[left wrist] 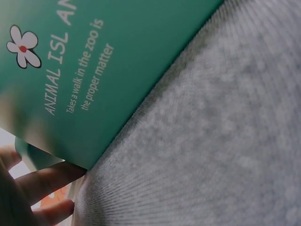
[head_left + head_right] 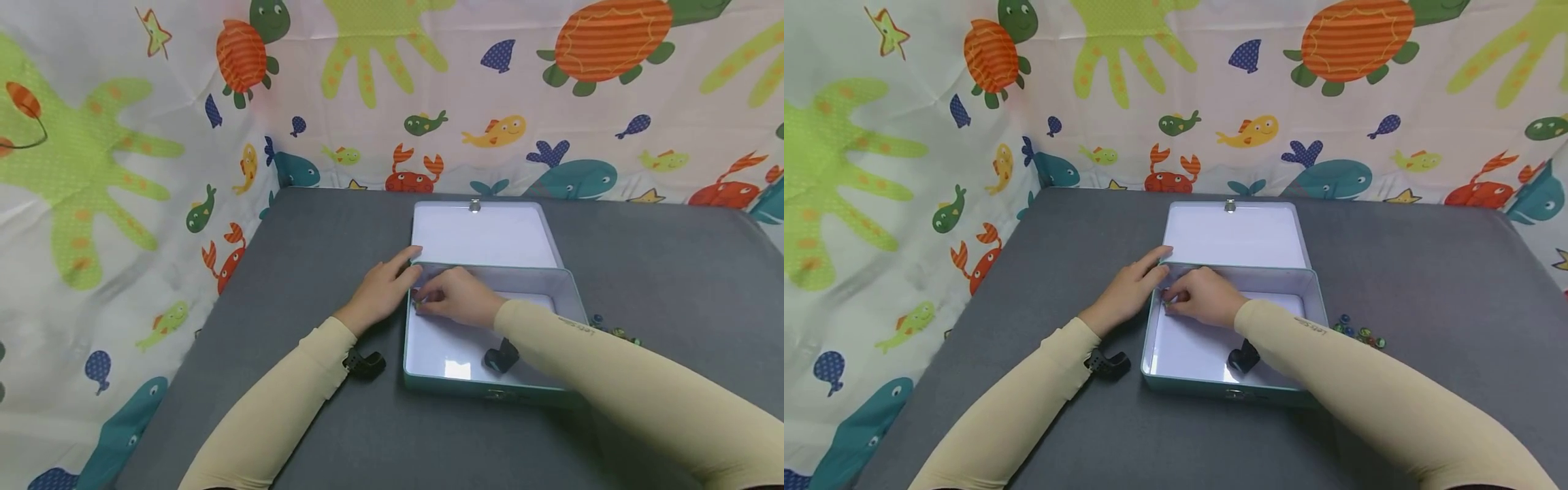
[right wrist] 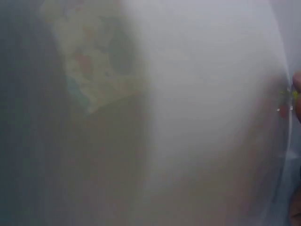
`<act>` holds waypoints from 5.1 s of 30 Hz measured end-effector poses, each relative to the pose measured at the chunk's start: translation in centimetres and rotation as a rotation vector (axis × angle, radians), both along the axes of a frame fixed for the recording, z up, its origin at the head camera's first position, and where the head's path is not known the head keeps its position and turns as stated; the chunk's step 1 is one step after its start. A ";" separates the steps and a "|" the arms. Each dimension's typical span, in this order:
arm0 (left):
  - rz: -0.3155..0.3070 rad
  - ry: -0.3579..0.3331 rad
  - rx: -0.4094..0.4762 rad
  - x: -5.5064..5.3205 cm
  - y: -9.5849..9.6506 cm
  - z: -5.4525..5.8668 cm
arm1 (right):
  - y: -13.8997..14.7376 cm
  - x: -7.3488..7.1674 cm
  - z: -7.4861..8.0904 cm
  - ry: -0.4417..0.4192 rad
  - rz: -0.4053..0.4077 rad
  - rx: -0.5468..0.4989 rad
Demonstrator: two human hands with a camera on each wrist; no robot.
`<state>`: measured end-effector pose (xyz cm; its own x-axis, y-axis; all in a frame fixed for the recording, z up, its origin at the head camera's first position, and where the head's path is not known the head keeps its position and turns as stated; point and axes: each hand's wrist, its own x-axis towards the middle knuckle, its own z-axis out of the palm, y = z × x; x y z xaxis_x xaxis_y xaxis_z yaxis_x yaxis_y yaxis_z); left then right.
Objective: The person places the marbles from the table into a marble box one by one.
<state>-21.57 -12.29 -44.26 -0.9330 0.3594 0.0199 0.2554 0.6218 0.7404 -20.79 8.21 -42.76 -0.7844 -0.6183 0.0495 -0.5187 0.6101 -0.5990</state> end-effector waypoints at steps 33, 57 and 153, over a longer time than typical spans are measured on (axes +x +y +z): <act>0.026 -0.028 -0.003 0.1 0.0 0.1 | -0.2 0.0 0.7 -0.018 -0.074 -0.008; 0.032 -0.008 0.013 0.3 0.3 -0.2 | 5.4 3.4 9.0 0.031 -0.171 -0.154; 0.017 0.008 0.058 0.8 0.6 0.1 | 26.4 7.8 -0.1 -0.108 -0.501 0.146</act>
